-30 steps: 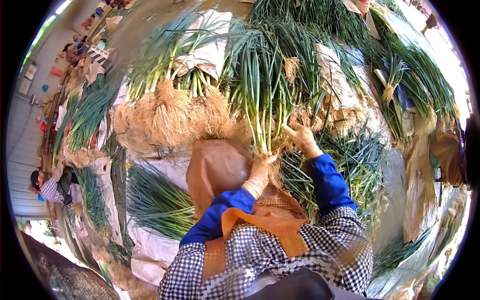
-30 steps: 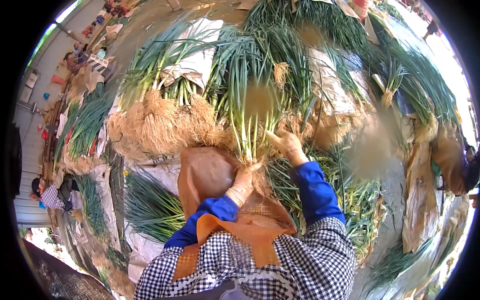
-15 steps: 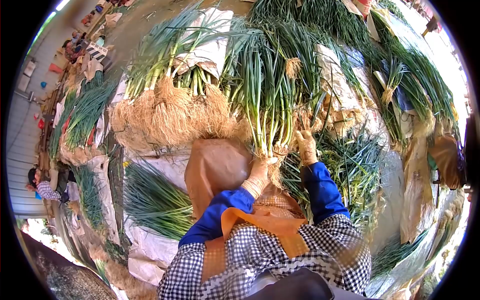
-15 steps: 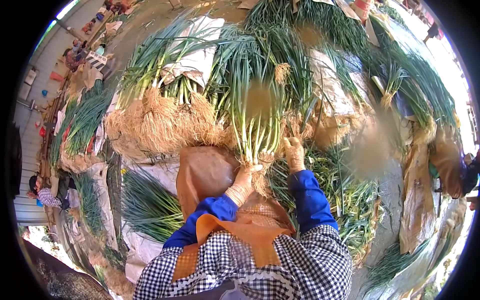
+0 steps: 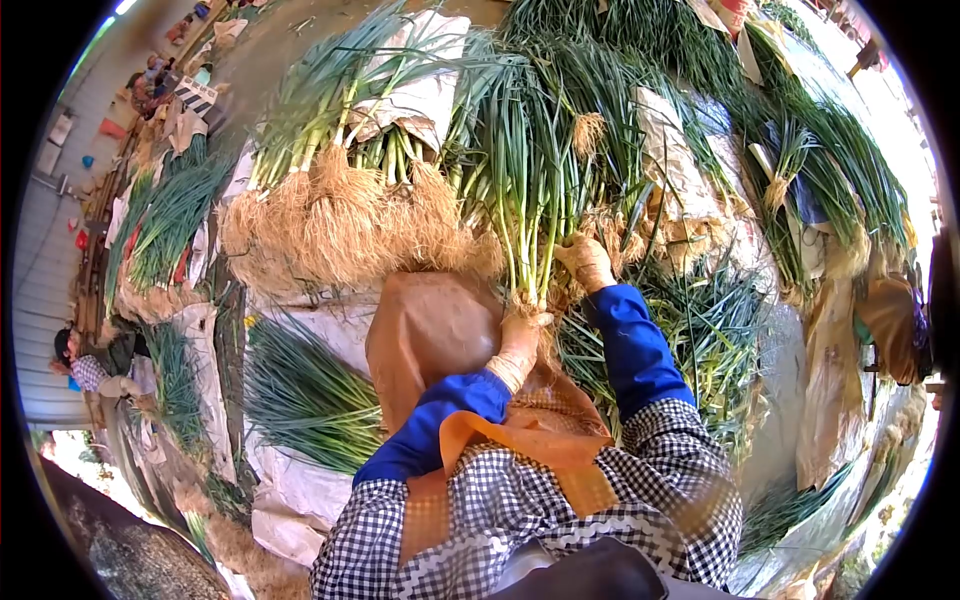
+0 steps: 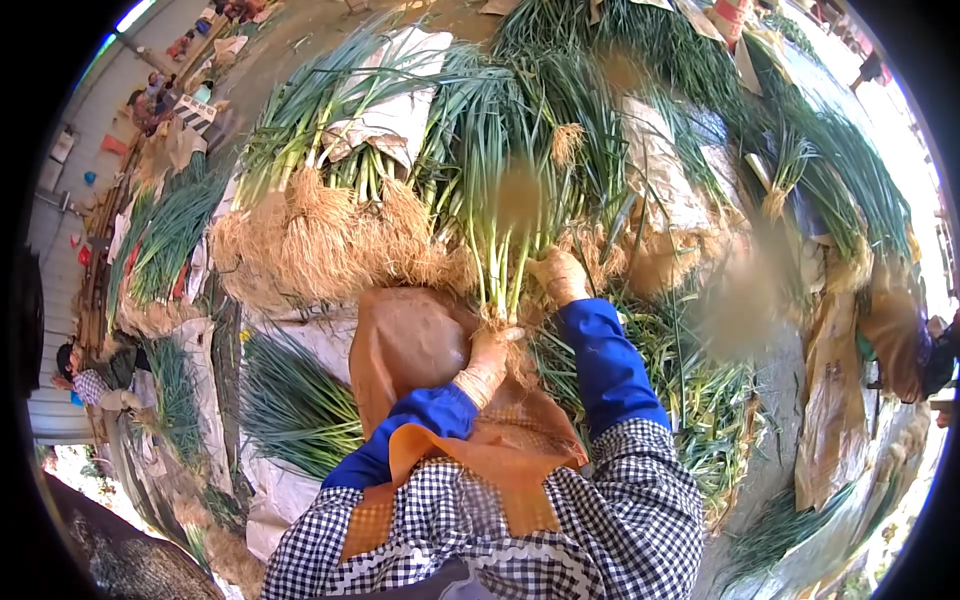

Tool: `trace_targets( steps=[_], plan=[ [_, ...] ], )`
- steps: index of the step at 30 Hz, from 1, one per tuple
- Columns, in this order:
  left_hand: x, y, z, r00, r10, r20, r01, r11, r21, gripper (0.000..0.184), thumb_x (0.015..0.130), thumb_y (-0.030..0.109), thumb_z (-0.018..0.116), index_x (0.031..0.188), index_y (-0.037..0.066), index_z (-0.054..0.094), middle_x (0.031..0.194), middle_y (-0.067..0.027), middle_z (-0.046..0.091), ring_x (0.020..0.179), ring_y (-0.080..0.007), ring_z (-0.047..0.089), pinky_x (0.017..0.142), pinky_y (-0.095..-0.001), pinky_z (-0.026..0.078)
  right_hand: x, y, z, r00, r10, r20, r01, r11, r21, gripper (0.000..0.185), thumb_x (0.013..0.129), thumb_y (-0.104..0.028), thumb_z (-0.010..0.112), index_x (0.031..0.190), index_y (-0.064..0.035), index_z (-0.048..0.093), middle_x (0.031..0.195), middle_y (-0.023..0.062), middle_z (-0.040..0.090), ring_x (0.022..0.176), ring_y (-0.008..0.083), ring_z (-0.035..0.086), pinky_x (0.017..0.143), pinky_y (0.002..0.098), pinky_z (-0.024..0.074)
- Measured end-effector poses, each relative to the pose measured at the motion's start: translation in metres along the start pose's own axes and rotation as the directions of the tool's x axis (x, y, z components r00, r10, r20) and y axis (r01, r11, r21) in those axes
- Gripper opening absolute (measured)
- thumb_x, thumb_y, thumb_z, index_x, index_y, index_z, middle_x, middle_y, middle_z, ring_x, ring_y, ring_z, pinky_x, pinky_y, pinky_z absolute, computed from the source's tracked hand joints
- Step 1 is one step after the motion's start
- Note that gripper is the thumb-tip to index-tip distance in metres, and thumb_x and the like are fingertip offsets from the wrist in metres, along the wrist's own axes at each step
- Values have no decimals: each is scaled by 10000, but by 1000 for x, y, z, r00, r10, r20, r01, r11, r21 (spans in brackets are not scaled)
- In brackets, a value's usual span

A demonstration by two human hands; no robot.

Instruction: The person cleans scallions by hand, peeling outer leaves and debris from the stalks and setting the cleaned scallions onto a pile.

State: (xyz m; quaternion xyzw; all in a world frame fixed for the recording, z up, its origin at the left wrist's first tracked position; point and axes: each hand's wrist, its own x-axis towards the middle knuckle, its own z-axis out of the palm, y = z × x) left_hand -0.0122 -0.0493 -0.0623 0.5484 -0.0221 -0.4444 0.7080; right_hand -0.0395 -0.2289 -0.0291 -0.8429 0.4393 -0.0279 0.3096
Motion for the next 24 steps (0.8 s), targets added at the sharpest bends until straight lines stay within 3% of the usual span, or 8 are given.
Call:
trace_targets(
  steps=[4, 7, 10, 13, 15, 19, 22, 24],
  plan=[
    [10, -7, -7, 998, -8, 59, 25, 956, -293, 252, 708, -25, 637, 948, 44, 598, 859, -20, 584, 767, -150, 542, 691, -277, 461, 4, 17, 24, 885, -434, -171, 342, 853, -395, 260, 848, -316, 536, 905, -74, 610, 833, 123, 634, 759, 309, 612, 678, 388, 501],
    [13, -11, -11, 992, -120, -41, 113, 983, -144, 197, 741, -30, 619, 919, 51, 598, 815, -16, 583, 691, -143, 549, 617, -265, 481, -69, -42, -51, 922, -95, 376, -154, 799, 581, 249, 881, -217, 467, 878, 17, 552, 732, 82, 560, 669, 137, 558, 579, 289, 481],
    [8, -5, -23, 963, -236, 127, 261, 933, -247, 203, 737, -31, 618, 923, 47, 599, 819, -15, 591, 689, -131, 554, 591, -257, 476, -129, 1, -50, 525, -569, 633, -102, 696, 711, 96, 748, -102, 601, 822, -41, 598, 652, -11, 565, 506, 73, 474, 423, 217, 378],
    [5, 2, -10, 999, -26, 40, 32, 986, -163, 212, 724, -24, 625, 922, 48, 601, 797, -8, 594, 669, -131, 557, 587, -250, 470, -156, 38, -73, 288, -182, 940, -126, 966, 226, 195, 766, -240, 644, 751, -48, 614, 599, 26, 565, 502, 128, 499, 519, 293, 435],
    [5, 1, -8, 999, 12, 34, -5, 980, -201, 227, 713, -23, 630, 928, 45, 601, 803, -5, 590, 677, -134, 557, 594, -251, 470, -141, 124, -52, 551, 85, 830, 583, 673, -456, 349, 846, -378, 514, 924, -76, 671, 903, 59, 670, 804, 217, 640, 693, 342, 492],
    [1, 5, -1, 999, 36, -11, -37, 995, -92, 284, 697, -43, 626, 970, 31, 599, 879, -14, 596, 806, -153, 561, 714, -266, 467, -92, 14, -76, 970, -31, 242, 90, 968, -236, 623, 818, -635, 440, 892, -44, 623, 762, 176, 645, 722, 290, 643, 675, 397, 502],
    [2, 3, 3, 998, 51, -45, -60, 975, -214, 290, 703, -56, 609, 979, 33, 603, 900, -15, 598, 843, -160, 557, 751, -271, 458, -55, -20, -35, 970, -140, 198, 202, 919, -339, 575, 846, -606, 419, 897, -59, 587, 710, 141, 628, 684, 278, 636, 610, 371, 506],
    [3, 8, -3, 998, 59, -38, -63, 990, -126, 308, 713, -56, 615, 1007, 36, 602, 935, -24, 596, 862, -160, 553, 767, -271, 458, -33, 13, 21, 593, -805, -26, 678, 516, -524, 430, 900, -480, 440, 922, -79, 593, 598, 73, 562, 473, 164, 536, 435, 306, 451]
  ],
)
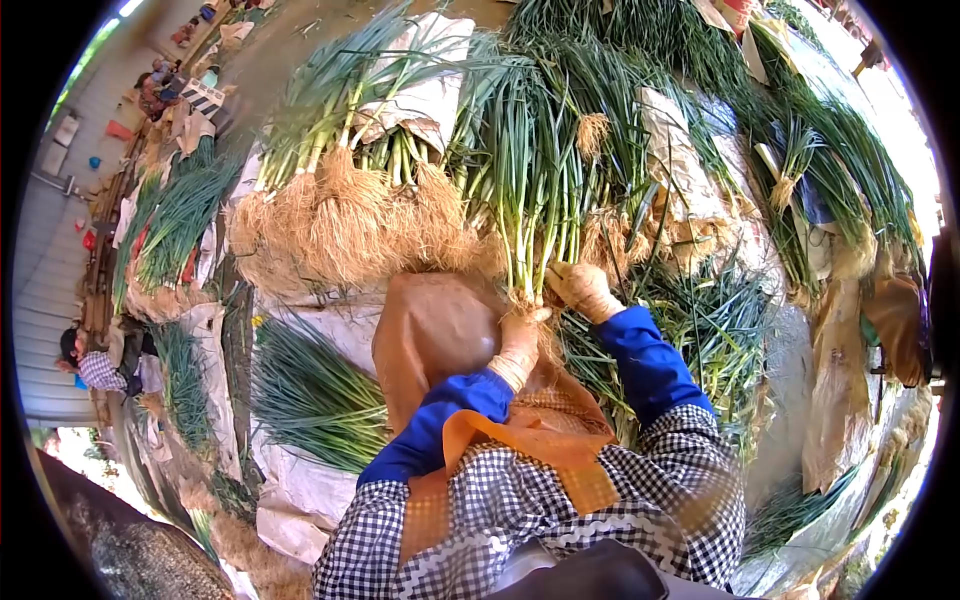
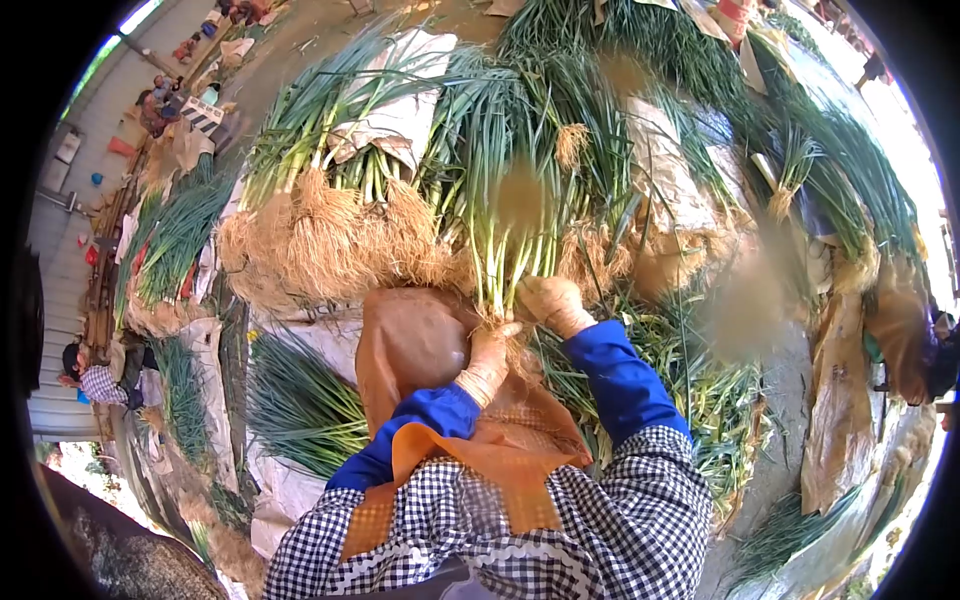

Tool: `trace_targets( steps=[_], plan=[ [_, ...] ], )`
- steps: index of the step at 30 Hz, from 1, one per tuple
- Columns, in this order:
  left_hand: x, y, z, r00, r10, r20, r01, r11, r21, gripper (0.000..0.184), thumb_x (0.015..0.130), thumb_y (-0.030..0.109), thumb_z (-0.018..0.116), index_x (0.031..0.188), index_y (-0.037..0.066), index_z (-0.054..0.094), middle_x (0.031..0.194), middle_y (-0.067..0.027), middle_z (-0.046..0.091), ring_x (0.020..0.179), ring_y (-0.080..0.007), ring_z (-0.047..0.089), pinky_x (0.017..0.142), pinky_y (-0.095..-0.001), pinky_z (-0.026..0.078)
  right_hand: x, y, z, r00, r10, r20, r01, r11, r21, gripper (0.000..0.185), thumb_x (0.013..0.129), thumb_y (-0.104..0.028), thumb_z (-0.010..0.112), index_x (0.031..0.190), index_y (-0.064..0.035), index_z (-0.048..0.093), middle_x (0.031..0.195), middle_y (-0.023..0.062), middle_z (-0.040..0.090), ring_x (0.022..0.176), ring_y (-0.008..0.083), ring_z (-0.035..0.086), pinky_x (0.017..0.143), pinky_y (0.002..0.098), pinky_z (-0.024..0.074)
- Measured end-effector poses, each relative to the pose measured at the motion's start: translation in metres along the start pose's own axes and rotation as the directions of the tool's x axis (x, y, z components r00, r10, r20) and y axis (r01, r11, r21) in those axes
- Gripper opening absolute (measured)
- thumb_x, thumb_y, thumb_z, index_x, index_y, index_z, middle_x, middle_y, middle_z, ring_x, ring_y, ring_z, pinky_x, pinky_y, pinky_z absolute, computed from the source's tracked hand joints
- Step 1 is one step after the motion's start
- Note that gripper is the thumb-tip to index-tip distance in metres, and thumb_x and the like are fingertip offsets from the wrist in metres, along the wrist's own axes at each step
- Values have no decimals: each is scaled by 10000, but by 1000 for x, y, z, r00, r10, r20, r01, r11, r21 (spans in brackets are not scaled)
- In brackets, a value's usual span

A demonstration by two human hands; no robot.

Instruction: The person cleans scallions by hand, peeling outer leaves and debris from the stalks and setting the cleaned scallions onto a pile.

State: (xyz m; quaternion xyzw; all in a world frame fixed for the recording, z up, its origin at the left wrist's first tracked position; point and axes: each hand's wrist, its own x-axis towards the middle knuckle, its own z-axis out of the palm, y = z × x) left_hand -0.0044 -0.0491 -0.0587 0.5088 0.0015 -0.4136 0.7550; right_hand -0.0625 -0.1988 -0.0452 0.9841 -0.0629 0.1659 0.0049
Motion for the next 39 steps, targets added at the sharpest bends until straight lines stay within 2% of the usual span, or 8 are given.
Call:
trace_targets(
  steps=[4, 9, 11, 13, 17, 27, 34, 39],
  plan=[
    [3, -23, -20, 965, -206, 163, 252, 901, -352, 235, 880, 156, 501, 1070, 33, 565, 883, -57, 605, 764, -152, 571, 665, -257, 479, -18, -67, -76, 991, -45, 124, -81, 536, 840, 322, 908, -300, 509, 710, -52, 565, 489, 65, 448, 384, 152, 414, 369, 310, 392],
    [1, -2, -11, 976, -217, -12, 214, 970, -112, 195, 793, 84, 597, 985, 49, 587, 809, -15, 593, 680, -127, 548, 584, -265, 473, -121, -26, -130, 344, -135, 929, -911, 191, 365, 336, 897, -363, 497, 758, -64, 564, 653, 8, 561, 607, 188, 547, 591, 328, 439],
    [-3, 8, 1, 993, -117, -29, 112, 985, -128, 228, 711, 16, 648, 933, 55, 616, 799, 12, 596, 688, -118, 534, 628, -276, 462, -211, 4, -86, -37, 126, 991, -247, 960, -131, 518, 774, -442, 606, 1174, -114, 575, 1078, 146, 619, 1031, 275, 580, 871, 363, 441],
    [3, 8, 1, 994, -107, -24, 104, 990, -97, 215, 727, 11, 633, 936, 52, 605, 800, 2, 593, 673, -126, 548, 599, -273, 470, -187, 16, -117, -80, 243, 967, -358, 898, -255, 519, 747, -467, 607, 1139, -126, 611, 1123, 146, 599, 1069, 305, 556, 897, 398, 433],
    [3, -3, -7, 991, -132, 9, 132, 990, -42, 221, 732, -16, 620, 942, 52, 596, 792, -1, 583, 669, -129, 551, 588, -262, 469, -103, 47, -50, 791, 380, 480, -457, 888, 49, 297, 863, -398, 501, 924, -143, 640, 717, 112, 639, 695, 261, 644, 577, 370, 513],
    [1, 3, -7, 995, -99, -9, 98, 988, -119, 231, 704, -2, 633, 929, 40, 603, 855, 3, 580, 763, -120, 531, 707, -268, 457, 20, 37, -61, 768, 110, 631, -584, 527, 617, 433, 925, -384, 432, 1127, -12, 523, 1052, 166, 594, 917, 264, 586, 853, 408, 474],
    [17, -16, -21, 989, -150, -14, 146, 978, -147, 316, 685, -10, 647, 997, 23, 605, 932, -11, 595, 796, -160, 538, 763, -288, 453, -182, -19, -68, -321, -393, 862, -220, 916, 336, 388, 886, -348, 436, 1071, -41, 585, 1010, 141, 615, 903, 274, 592, 843, 413, 455],
    [-3, 11, 1, 983, -182, -20, 177, 973, -145, 261, 717, 6, 646, 975, 17, 611, 901, -26, 603, 797, -154, 554, 716, -288, 475, -171, 31, -30, 420, -174, 891, 2, 982, 191, 332, 847, -319, 488, 997, -68, 646, 945, 120, 653, 809, 299, 634, 713, 418, 499]
  ],
)
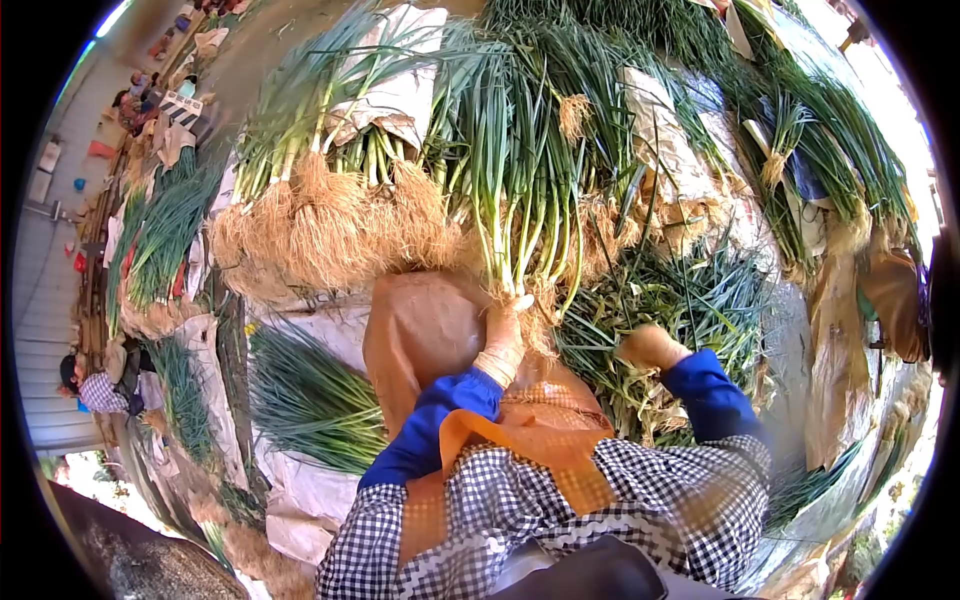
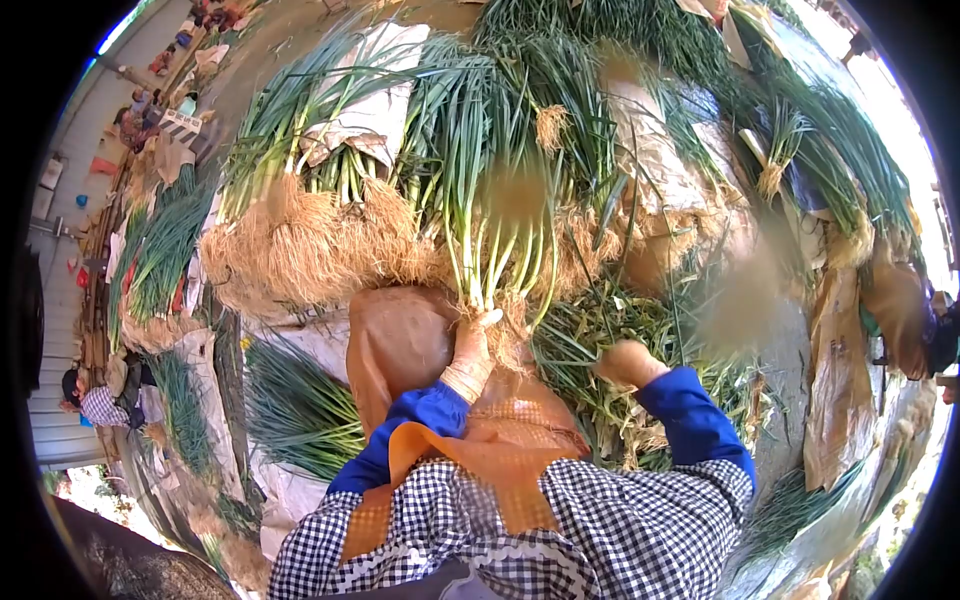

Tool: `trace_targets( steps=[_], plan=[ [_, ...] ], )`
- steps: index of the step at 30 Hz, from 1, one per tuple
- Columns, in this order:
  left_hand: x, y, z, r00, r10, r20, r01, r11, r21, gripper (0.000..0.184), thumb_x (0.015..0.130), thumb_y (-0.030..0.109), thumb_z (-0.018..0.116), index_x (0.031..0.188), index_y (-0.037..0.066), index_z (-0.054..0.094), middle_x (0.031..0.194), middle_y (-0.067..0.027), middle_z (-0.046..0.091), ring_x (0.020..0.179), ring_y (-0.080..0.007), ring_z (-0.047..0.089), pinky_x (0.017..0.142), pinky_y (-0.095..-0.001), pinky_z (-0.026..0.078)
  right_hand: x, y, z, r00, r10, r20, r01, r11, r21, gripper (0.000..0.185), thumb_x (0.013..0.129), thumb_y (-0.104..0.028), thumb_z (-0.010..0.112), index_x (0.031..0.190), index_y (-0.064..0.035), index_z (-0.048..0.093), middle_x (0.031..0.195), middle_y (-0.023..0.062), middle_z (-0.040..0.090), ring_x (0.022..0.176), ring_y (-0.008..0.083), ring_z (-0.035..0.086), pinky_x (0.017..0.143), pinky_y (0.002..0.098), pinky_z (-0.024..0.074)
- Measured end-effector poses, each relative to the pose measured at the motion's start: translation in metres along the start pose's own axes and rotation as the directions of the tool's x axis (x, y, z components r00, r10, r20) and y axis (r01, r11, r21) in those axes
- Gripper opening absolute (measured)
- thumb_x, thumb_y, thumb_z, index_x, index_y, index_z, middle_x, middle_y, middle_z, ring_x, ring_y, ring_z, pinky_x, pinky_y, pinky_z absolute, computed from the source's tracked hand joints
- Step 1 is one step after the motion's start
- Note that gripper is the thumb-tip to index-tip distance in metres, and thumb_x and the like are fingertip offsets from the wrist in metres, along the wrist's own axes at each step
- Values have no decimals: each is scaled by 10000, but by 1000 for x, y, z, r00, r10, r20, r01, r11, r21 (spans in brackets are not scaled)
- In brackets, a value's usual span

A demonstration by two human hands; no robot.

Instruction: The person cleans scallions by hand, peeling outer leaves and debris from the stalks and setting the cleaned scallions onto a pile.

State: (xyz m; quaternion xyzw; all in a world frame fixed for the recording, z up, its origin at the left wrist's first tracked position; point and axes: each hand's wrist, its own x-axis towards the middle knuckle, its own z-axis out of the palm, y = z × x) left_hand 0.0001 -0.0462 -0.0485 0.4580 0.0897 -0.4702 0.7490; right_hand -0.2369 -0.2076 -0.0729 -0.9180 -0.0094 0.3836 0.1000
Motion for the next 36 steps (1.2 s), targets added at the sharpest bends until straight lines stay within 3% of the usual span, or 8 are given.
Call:
trace_targets(
  steps=[3, 7, 12, 14, 20, 28, 31, 36],
  plan=[
    [-2, 1, 0, 999, -25, 48, 27, 999, -41, 253, 724, 11, 643, 975, 22, 610, 887, -17, 602, 791, -144, 554, 709, -288, 473, 1, -47, -104, 779, 596, -195, 202, 57, 978, 392, 878, -391, 536, 1032, -35, 592, 687, 96, 600, 629, 176, 579, 574, 308, 470],
    [-7, 4, 4, 994, 102, 27, -104, 991, 80, 281, 728, -33, 610, 996, 38, 567, 857, -16, 566, 769, -156, 571, 674, -285, 504, 35, -47, -135, 358, 757, -546, -27, 593, 804, 480, 801, -464, 612, 1000, -29, 579, 764, 153, 635, 725, 257, 636, 638, 351, 494],
    [1, -2, -3, 991, 124, -57, -113, 978, 177, 229, 732, 19, 633, 956, 29, 590, 828, -32, 597, 721, -147, 568, 657, -275, 499, 41, -69, -150, 697, 133, -705, -312, 941, -131, 204, 869, -199, 460, 983, -116, 607, 639, 47, 543, 587, 138, 557, 485, 282, 462],
    [-2, 0, 2, 991, 82, -107, -69, 990, 121, 229, 723, 19, 643, 948, 12, 599, 816, -27, 590, 694, -145, 543, 651, -277, 485, 34, -84, -109, 427, -205, -881, 805, 530, 267, 197, 862, -204, 510, 959, -58, 601, 763, 95, 607, 718, 224, 602, 599, 341, 498],
    [6, -6, -5, 999, 42, -21, -41, 996, 75, 232, 716, 30, 655, 942, 6, 609, 816, -9, 580, 677, -136, 517, 640, -276, 461, -47, -64, -89, 999, 36, 33, -42, 983, 178, 292, 883, -304, 502, 1046, -87, 609, 921, 57, 666, 786, 187, 637, 664, 309, 503],
    [8, 0, -7, 985, 118, 129, -121, 993, 12, 246, 759, 10, 597, 1005, 2, 585, 914, -62, 611, 830, -177, 586, 731, -288, 506, 46, -82, -121, 736, 603, -307, 522, -217, 825, 228, 868, -237, 595, 928, -18, 605, 899, 43, 650, 737, 139, 581, 699, 287, 481],
    [1, 3, -3, 987, -84, 136, 106, 980, -169, 240, 794, 116, 634, 1007, 18, 583, 904, -40, 616, 818, -162, 580, 739, -290, 498, 10, -74, -174, 295, 773, -562, 430, 418, 800, 108, 845, -157, 585, 767, -84, 592, 675, 42, 626, 568, 121, 568, 532, 279, 485],
    [-12, 9, 7, 972, -149, 183, 180, 970, -164, 263, 816, 188, 632, 1040, 72, 559, 931, -55, 611, 797, -191, 591, 687, -313, 514, 44, -106, -184, 619, 239, -748, -178, 970, 163, 85, 765, -105, 551, 780, -60, 622, 726, 74, 652, 582, 211, 628, 453, 326, 482]
  ],
)
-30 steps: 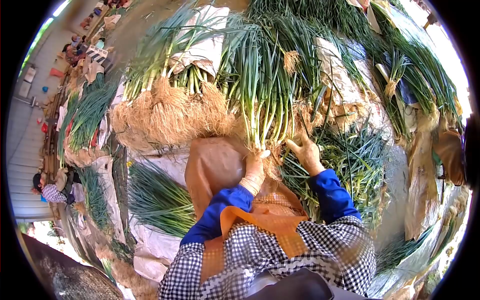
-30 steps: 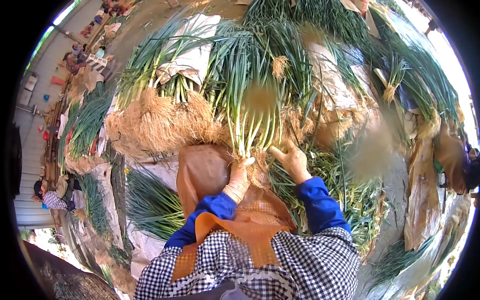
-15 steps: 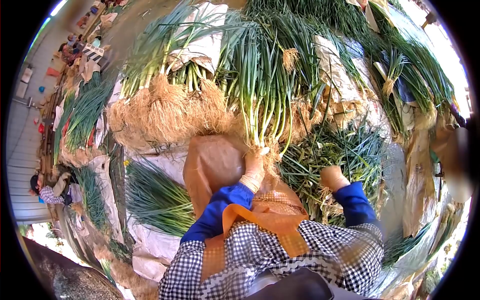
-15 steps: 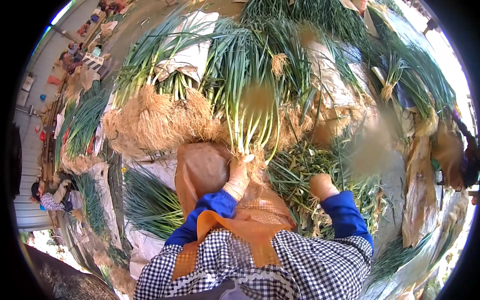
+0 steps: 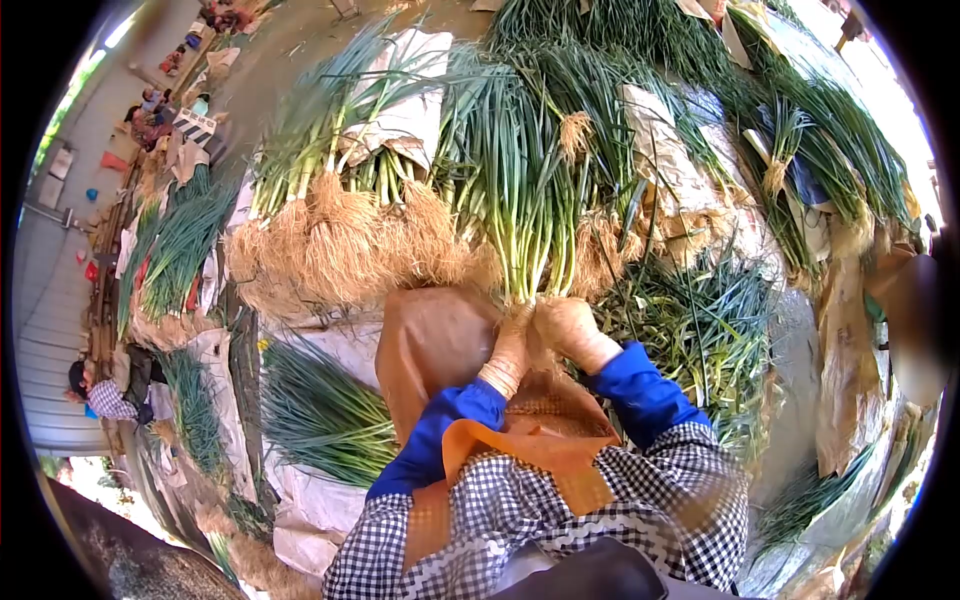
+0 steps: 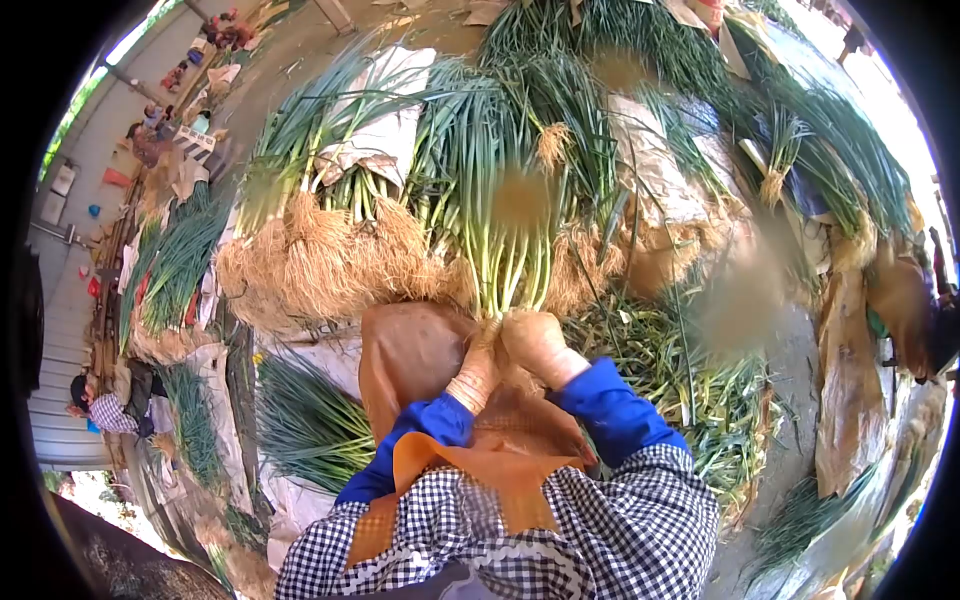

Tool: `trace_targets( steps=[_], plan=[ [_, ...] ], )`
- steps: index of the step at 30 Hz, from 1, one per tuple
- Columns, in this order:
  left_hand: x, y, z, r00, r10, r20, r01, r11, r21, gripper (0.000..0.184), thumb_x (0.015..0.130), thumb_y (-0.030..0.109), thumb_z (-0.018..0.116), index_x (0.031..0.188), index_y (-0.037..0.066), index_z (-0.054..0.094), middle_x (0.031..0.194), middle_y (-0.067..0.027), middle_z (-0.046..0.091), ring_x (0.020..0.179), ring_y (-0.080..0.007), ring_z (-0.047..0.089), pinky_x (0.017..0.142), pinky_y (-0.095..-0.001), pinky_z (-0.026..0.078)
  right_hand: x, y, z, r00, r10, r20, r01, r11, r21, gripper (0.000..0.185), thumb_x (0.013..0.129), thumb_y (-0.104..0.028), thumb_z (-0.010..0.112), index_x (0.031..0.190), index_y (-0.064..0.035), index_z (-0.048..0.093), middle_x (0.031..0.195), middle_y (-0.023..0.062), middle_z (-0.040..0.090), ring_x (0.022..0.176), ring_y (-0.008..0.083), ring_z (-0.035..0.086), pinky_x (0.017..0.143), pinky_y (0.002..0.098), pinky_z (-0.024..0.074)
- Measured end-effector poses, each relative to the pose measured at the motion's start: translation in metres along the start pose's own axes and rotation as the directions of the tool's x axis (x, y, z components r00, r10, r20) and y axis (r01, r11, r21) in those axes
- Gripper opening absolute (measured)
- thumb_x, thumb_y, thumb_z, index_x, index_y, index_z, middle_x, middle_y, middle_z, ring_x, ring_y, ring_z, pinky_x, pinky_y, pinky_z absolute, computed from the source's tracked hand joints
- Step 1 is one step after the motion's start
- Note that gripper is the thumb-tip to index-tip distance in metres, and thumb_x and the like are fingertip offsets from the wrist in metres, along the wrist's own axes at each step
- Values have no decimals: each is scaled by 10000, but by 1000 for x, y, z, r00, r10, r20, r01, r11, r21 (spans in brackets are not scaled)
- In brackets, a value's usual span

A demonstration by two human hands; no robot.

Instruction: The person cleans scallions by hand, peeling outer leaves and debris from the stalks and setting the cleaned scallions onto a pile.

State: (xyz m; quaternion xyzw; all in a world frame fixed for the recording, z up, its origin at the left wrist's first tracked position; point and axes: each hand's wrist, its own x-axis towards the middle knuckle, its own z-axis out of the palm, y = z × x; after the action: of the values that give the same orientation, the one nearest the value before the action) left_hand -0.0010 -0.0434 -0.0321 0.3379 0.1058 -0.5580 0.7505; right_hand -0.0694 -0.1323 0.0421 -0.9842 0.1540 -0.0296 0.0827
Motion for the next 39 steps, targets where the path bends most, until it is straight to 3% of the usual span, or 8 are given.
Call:
trace_targets(
  steps=[3, 5, 7, 11, 25, 30, 33, 39],
  plan=[
    [21, -3, -25, 997, -49, 62, 44, 997, 67, 344, 794, 142, 640, 1098, 12, 547, 1023, -85, 616, 916, -228, 586, 835, -357, 488, -17, 41, 14, 826, 563, -26, -306, 487, 818, 176, 844, -267, 566, 828, -104, 630, 695, 50, 650, 581, 180, 626, 408, 337, 466],
    [21, -5, -22, 1000, -7, -29, 9, 997, 75, 310, 795, 93, 609, 1077, -23, 555, 981, -107, 626, 900, -251, 593, 829, -365, 493, -17, 78, 32, 764, 627, -153, -454, 690, 563, 214, 854, -284, 597, 961, -100, 625, 769, 17, 658, 579, 143, 593, 520, 298, 489],
    [19, -1, -15, 996, -23, -84, 23, 1000, -4, 287, 802, 75, 583, 1069, -27, 555, 959, -118, 627, 855, -257, 604, 796, -362, 506, -4, 84, 55, 790, 521, 323, -347, -54, 936, 312, 859, -309, 597, 1032, -49, 603, 836, 42, 647, 649, 154, 596, 610, 305, 498],
    [24, -4, -27, 994, -17, -105, 25, 997, 74, 218, 769, 64, 614, 975, -3, 587, 888, -93, 624, 818, -216, 605, 742, -338, 516, 8, 52, 70, 834, 417, -361, -272, 880, 389, 261, 793, -307, 633, 854, -65, 557, 700, 129, 628, 592, 234, 617, 537, 318, 489],
    [0, 5, -8, 990, -129, 57, 126, 991, 48, 305, 829, 198, 614, 1097, 72, 544, 1000, -81, 604, 912, -228, 587, 805, -366, 510, -23, 26, 23, 905, -200, -377, 284, 941, 182, 366, 808, -148, 514, 1154, -29, 511, 781, 114, 614, 744, 279, 622, 667, 372, 508],
    [3, 8, -8, 985, -160, -61, 160, 987, -6, 257, 810, 167, 563, 1018, 16, 561, 943, -106, 617, 858, -230, 599, 780, -368, 522, -27, 49, 5, 784, 602, 149, -237, 70, 969, 177, 862, -181, 585, 971, -56, 646, 881, 82, 656, 802, 103, 595, 692, 246, 488],
    [7, 3, -8, 997, -57, -44, 57, 998, 5, 248, 789, 163, 581, 982, 8, 577, 929, -95, 616, 833, -211, 596, 792, -358, 512, -13, 75, 21, 778, 558, -289, -270, 712, 648, 227, 852, -253, 598, 961, -59, 642, 847, 98, 651, 746, 213, 622, 672, 292, 496],
    [-2, 8, 2, 997, 72, -6, -72, 996, -49, 317, 754, 78, 584, 1050, -27, 540, 979, -129, 601, 869, -245, 593, 819, -365, 512, 42, 79, 38, 647, 753, -118, -382, 455, 805, 328, 831, -373, 603, 920, -58, 626, 828, 117, 635, 732, 259, 612, 667, 336, 479]
  ],
)
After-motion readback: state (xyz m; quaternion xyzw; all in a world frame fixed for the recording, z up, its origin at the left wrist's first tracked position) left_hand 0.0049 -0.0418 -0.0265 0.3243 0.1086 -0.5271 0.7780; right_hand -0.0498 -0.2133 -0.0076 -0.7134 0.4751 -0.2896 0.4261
